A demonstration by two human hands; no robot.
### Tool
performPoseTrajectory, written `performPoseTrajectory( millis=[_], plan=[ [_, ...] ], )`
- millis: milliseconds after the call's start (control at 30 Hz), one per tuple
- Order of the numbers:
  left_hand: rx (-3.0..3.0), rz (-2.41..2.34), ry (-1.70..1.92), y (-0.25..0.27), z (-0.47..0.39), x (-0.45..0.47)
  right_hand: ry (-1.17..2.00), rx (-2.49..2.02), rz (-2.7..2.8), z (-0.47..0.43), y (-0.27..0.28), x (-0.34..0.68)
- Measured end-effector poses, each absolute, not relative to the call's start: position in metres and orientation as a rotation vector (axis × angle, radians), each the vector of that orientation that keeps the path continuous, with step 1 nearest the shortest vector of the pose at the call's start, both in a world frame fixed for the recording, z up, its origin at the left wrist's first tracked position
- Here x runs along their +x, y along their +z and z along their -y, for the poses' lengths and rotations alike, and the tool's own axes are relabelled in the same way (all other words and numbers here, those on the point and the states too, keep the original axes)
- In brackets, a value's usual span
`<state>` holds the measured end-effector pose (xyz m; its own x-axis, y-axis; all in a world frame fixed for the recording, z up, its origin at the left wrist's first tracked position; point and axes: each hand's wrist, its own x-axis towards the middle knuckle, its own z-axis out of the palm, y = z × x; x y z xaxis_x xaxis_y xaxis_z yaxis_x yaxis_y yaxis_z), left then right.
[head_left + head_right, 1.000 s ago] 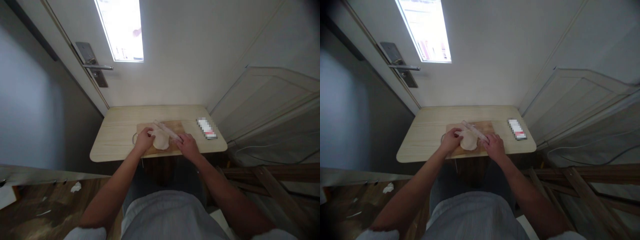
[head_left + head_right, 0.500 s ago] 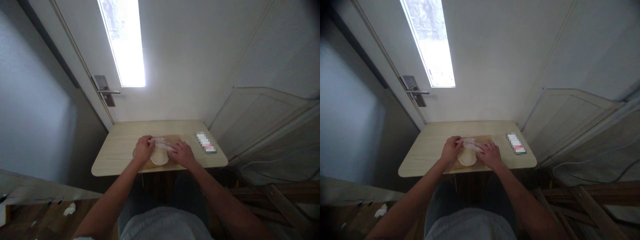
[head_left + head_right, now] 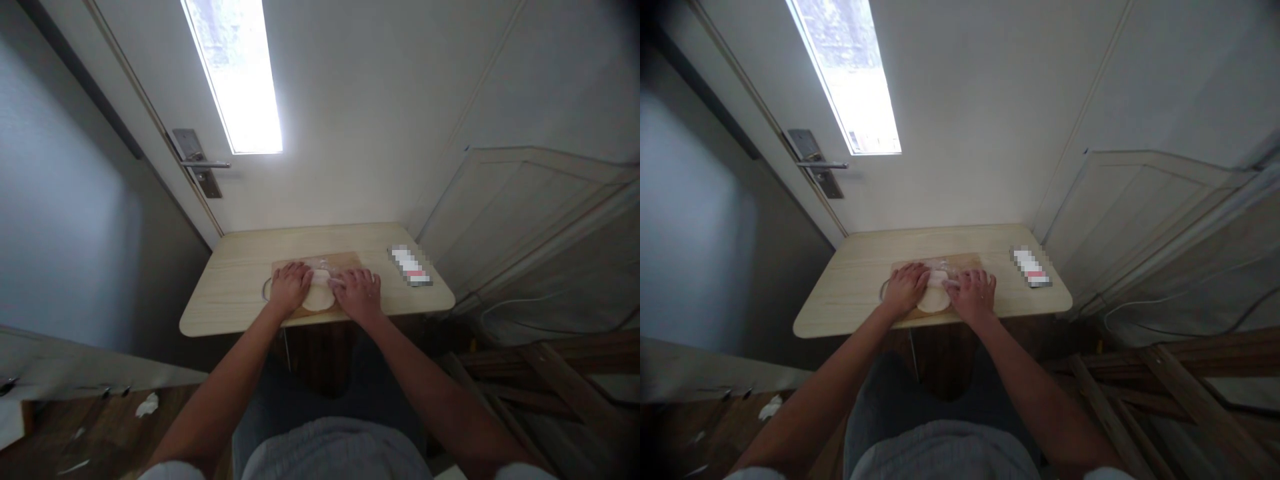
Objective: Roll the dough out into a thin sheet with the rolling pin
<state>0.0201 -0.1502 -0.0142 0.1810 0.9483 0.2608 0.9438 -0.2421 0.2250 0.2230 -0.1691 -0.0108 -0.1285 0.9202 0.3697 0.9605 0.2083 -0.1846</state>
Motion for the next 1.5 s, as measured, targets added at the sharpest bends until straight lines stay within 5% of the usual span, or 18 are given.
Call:
performPoseTrajectory(
  millis=[1500],
  plan=[
    [2.385,-1.878,0.170,-0.006,0.058,0.030,0.093,-1.977,2.096,0.076,-0.009,0.228]
  ],
)
